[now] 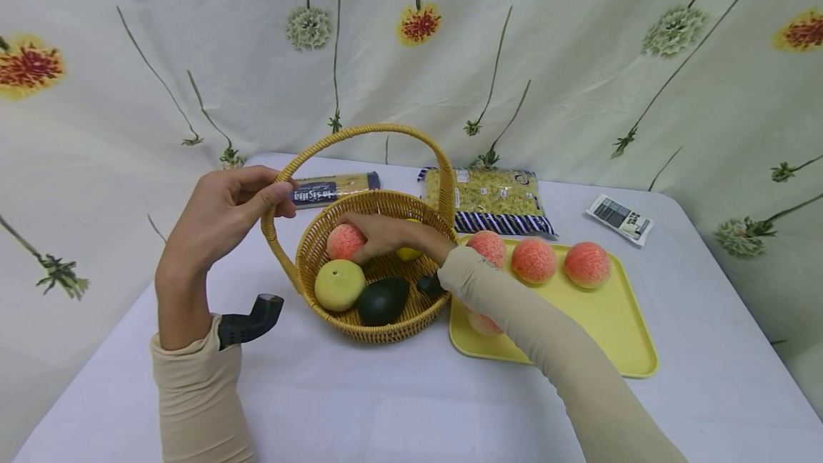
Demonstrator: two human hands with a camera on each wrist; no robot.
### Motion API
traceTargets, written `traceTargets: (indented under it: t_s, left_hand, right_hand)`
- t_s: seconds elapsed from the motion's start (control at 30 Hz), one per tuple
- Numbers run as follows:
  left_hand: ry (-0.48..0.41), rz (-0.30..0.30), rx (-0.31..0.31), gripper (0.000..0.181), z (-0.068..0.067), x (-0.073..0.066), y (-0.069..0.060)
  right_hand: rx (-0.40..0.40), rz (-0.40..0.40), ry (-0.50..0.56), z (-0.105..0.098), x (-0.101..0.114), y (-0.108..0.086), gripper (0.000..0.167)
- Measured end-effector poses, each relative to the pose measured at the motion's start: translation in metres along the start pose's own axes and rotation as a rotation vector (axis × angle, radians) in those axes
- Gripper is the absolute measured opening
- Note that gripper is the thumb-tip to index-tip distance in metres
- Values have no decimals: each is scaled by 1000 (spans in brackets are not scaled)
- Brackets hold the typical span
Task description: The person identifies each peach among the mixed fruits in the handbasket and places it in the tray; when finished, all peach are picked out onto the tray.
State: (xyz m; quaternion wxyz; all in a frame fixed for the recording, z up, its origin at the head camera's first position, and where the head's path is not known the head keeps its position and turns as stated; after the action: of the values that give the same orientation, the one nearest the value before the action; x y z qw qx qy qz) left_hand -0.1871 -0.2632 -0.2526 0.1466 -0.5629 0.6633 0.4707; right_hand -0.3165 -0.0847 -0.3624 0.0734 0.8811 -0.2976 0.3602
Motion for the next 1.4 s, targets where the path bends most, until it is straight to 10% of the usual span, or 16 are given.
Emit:
traceTargets:
  t_s: [1.4]
  left_hand:
    - [14, 2, 7, 23, 0, -1, 0]
  right_hand:
    - [-54, -116, -59, -21, 18, -10, 71]
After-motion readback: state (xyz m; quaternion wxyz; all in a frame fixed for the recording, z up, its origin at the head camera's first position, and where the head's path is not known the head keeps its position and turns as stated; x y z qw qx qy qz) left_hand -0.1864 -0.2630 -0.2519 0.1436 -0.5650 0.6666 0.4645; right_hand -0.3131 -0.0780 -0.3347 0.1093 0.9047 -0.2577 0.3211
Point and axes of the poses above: each hand's wrist, its own y-axis towards the middle knuckle, its own z-axis out of the palm, x = y × z, the point moved 2 cm from there along y, towards the middle knuckle, and after that the axes turned 11 degrees about -x, right-handed, at the moved point
